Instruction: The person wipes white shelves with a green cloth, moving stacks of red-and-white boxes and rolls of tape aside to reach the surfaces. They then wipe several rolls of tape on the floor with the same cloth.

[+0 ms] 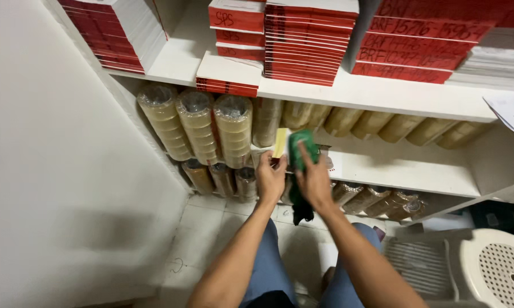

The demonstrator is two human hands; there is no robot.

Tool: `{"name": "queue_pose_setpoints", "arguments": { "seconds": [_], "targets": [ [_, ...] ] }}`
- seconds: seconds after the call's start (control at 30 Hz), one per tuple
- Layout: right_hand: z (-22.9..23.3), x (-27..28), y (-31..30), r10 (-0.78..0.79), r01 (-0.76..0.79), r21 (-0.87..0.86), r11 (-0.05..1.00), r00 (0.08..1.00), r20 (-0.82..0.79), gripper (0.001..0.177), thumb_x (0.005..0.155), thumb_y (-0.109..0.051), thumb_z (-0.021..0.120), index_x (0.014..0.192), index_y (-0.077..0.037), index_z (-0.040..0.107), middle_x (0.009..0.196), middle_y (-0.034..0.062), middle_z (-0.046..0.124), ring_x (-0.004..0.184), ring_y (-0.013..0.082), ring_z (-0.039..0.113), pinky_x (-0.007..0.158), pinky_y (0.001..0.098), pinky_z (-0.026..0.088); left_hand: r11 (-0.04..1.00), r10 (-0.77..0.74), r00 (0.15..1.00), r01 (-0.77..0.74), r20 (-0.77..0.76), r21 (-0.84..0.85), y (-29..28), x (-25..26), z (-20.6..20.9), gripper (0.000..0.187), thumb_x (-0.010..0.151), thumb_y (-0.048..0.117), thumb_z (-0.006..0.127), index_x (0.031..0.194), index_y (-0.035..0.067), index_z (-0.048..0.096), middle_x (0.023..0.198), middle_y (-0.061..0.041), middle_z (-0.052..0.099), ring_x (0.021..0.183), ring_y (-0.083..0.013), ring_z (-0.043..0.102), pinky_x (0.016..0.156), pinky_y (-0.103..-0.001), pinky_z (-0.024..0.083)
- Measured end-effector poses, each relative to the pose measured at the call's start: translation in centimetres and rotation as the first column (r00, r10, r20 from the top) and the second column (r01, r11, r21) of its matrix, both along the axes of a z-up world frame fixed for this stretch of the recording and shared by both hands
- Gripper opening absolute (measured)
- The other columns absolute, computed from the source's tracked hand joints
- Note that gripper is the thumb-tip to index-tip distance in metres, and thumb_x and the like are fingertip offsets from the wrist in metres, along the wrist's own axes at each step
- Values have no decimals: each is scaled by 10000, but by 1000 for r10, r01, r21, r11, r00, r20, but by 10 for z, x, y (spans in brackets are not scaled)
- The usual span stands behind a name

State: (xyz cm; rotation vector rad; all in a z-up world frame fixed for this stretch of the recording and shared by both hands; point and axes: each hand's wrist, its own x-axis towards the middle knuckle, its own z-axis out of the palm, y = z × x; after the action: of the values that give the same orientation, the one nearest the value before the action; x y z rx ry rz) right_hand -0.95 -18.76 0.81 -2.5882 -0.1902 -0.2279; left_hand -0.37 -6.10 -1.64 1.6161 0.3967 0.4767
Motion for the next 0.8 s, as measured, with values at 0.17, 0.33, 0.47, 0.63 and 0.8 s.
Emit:
{"name": "queue_pose_setpoints", "arguments": {
  "seconds": [0.17,0.33,0.47,0.63,0.8],
  "targets": [
    [10,9,-51,-163,195,240,951,975,-150,666,949,-341,669,1577,-355,445,1167,317,603,1128,528,641,942,563,540,994,-38,998,33,46,103,-13,-18,30,386,882,263,792,1180,59,658,994,-241,751,939,-383,750,723,-439,630],
    [29,-19,-63,-216,364,513,777,920,-326,638,927,-420,659,1542,-389,492,1222,251,680,1152,393,671,946,496,534,996,-90,995,89,-40,-28,-26,-19,49,401,928,344,735,1237,109,637,1063,-164,769,981,-315,754,798,-403,639],
    [60,-46,-71,-82,313,827,466,946,-312,587,947,-262,675,1516,-309,539,1276,193,671,1102,313,669,976,460,537,813,-119,992,126,49,-569,-42,-1,45,361,987,309,714,1228,43,672,1014,-154,713,884,-220,688,774,-398,613],
    [76,-50,-79,-39,136,861,490,990,-134,560,957,-193,691,1498,-266,566,1336,133,664,1135,217,620,992,386,525,664,-168,986,129,20,-737,-62,0,54,329,1043,291,627,1230,23,667,1009,-135,672,889,-236,648,770,-410,607],
    [61,-45,-89,-50,10,421,907,995,82,648,902,-255,746,1515,-333,549,1149,180,672,1056,440,670,908,526,539,425,-257,966,98,-16,-900,-88,-7,78,493,992,544,645,1209,106,704,1114,-128,737,997,-212,708,897,-361,584]
  ]
}}
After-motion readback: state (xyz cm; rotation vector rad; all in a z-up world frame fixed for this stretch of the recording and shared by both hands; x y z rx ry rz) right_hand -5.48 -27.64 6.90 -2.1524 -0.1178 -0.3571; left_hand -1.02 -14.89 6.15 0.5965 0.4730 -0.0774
